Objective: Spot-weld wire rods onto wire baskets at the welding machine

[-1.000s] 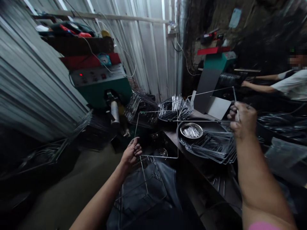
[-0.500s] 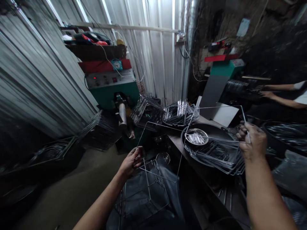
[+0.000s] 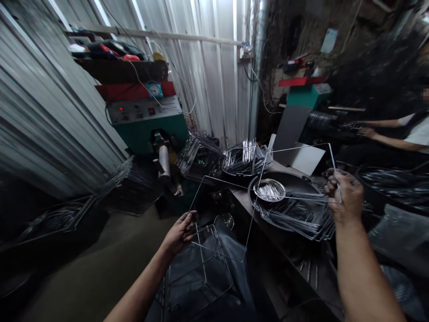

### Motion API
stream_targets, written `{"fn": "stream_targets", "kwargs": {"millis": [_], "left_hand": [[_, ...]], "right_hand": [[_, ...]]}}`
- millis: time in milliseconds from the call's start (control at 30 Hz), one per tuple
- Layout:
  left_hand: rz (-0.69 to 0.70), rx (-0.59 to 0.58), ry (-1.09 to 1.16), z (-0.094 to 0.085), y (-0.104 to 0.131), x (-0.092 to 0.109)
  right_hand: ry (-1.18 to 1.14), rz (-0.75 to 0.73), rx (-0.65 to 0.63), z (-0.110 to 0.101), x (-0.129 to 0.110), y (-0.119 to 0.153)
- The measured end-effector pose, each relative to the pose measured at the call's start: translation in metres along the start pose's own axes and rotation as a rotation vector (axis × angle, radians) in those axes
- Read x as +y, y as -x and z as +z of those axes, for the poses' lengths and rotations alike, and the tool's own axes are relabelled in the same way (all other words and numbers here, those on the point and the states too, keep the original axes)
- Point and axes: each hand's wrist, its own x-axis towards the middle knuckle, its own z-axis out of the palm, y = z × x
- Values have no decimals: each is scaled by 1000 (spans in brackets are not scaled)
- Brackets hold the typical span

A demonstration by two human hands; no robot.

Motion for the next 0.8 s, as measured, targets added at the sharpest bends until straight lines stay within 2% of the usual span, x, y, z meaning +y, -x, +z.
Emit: {"fn": "stream_targets", "kwargs": {"millis": [233, 400, 633, 800], "left_hand": [[-2, 29, -30, -7, 3, -2], [8, 67, -72, -11, 7, -3], [-37, 132, -108, -15, 11, -3], [-56, 59, -52, -4, 11, -6]], "right_hand": [[-75, 49, -38, -4, -7, 7], [-90, 41, -116, -13, 7, 1], [-77, 183, -175, -30, 29, -6], [-125, 218, -188, -31, 36, -4]]}}
